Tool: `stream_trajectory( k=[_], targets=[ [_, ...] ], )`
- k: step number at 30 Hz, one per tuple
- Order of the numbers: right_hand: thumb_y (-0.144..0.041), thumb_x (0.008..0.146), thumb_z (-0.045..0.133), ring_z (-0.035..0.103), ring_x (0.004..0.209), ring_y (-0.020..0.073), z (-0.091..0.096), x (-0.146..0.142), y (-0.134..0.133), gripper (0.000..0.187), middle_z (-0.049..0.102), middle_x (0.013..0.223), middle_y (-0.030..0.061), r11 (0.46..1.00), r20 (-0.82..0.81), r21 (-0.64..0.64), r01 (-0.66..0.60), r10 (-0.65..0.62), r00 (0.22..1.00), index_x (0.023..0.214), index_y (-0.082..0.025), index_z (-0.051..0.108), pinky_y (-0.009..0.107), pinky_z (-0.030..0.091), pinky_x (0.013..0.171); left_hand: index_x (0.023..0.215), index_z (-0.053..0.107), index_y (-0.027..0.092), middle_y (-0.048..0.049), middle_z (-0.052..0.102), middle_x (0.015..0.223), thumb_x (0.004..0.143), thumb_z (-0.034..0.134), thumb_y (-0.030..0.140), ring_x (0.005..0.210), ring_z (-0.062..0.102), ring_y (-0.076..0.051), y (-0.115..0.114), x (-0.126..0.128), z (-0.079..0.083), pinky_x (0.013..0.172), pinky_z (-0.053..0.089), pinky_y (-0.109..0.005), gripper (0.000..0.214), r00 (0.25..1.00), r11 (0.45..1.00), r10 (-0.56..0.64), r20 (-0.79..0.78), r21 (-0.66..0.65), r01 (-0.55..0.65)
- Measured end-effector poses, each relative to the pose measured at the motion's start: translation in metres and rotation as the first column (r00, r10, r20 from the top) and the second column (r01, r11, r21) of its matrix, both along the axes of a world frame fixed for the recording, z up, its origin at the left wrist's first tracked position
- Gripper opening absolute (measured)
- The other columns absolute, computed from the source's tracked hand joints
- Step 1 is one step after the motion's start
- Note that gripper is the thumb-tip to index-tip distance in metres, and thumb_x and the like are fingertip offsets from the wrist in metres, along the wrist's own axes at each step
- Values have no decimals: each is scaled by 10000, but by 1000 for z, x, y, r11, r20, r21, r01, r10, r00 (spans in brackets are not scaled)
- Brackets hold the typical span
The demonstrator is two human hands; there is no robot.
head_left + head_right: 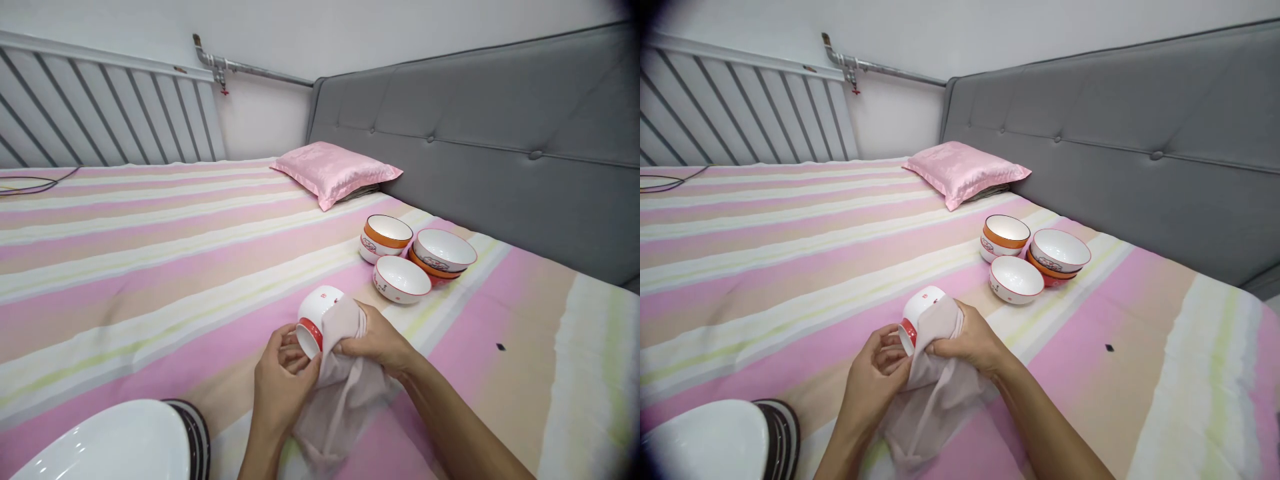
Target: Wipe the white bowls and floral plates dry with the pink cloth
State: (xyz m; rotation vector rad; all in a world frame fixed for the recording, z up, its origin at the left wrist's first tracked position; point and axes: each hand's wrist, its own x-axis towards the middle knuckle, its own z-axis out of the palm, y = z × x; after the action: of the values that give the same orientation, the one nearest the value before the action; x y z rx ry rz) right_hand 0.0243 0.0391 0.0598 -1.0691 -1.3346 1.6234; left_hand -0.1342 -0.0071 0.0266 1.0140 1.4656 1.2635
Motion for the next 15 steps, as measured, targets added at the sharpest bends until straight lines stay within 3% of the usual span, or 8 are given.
stream_trajectory(
  k=[7, 15],
  targets=[
    [-104, 550, 720, 562, 750, 140, -4, 4, 3, 435, 635, 827, -19, 994, 63, 66, -88, 83, 995, 963, -174, 598, 235, 454, 657, 981, 529, 192, -32, 674, 802, 537, 734, 242, 734, 679, -216, -3, 0, 9, 689, 562, -333, 492, 990, 1000, -21, -140, 11, 23],
    [-123, 549, 712, 580, 773, 174, -20, 0, 8, 435, 649, 852, -12, 985, 129, 130, -117, 100, 987, 968, -172, 605, 260, 461, 662, 955, 498, 163, -85, 698, 829, 555, 756, 353, 706, 682, -227, 1, -5, -5, 670, 548, -349, 513, 998, 997, 62, 1, -35, -62]
  ],
)
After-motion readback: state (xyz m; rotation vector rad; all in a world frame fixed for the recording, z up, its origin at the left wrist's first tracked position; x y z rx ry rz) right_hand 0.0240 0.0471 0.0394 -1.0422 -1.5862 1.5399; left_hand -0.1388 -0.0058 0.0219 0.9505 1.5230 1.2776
